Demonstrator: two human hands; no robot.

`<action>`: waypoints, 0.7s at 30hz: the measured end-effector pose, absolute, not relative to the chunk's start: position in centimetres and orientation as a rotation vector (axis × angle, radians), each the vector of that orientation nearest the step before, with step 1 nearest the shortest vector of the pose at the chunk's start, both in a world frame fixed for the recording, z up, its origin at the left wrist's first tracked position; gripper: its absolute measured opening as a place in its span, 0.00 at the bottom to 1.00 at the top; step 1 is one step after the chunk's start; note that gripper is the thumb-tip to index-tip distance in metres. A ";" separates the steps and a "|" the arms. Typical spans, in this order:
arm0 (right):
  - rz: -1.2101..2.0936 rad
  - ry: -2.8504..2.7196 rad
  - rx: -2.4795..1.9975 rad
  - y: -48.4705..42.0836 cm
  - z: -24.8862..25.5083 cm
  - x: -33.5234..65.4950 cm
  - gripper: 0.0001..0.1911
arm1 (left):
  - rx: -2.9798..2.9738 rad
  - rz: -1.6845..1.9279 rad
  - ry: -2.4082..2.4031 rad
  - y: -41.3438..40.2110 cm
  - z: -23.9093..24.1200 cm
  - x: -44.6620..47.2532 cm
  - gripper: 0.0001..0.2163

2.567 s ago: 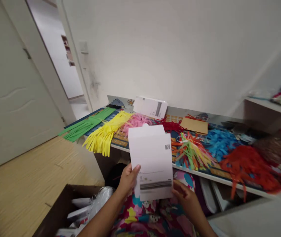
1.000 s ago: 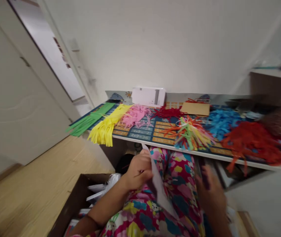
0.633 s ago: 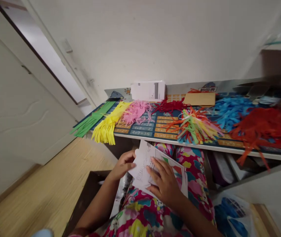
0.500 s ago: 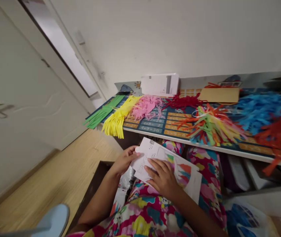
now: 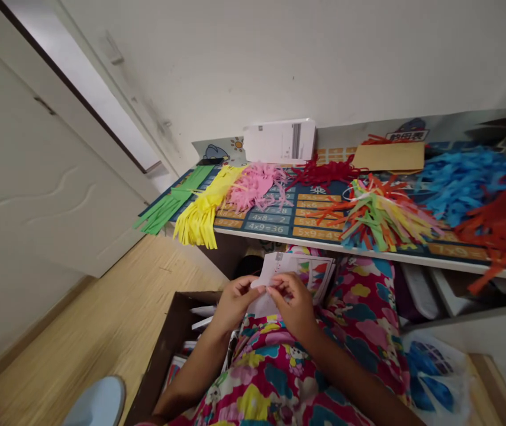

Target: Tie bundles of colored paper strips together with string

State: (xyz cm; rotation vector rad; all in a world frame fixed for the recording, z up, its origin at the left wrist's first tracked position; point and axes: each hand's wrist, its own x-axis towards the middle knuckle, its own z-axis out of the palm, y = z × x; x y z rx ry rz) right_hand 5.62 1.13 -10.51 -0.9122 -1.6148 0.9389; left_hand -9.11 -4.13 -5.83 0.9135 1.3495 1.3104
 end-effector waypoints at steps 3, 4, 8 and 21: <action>0.957 -1.584 -0.936 0.8 -10.3 5.8 0.08 | 0.905 1.293 1.343 -4.1 -6.2 -8.7 0.18; 0.944 -1.590 -0.940 0.7 -10.0 5.8 0.07 | 0.892 1.293 1.346 -4.1 -6.3 -8.6 0.17; 0.857 -1.617 -0.922 0.4 -8.9 5.8 0.03 | 0.884 1.262 1.282 -3.9 -6.3 -8.4 0.15; 1.372 -1.295 -1.068 1.9 -11.2 9.0 0.22 | 0.601 1.382 1.276 -2.8 -7.2 -7.4 0.24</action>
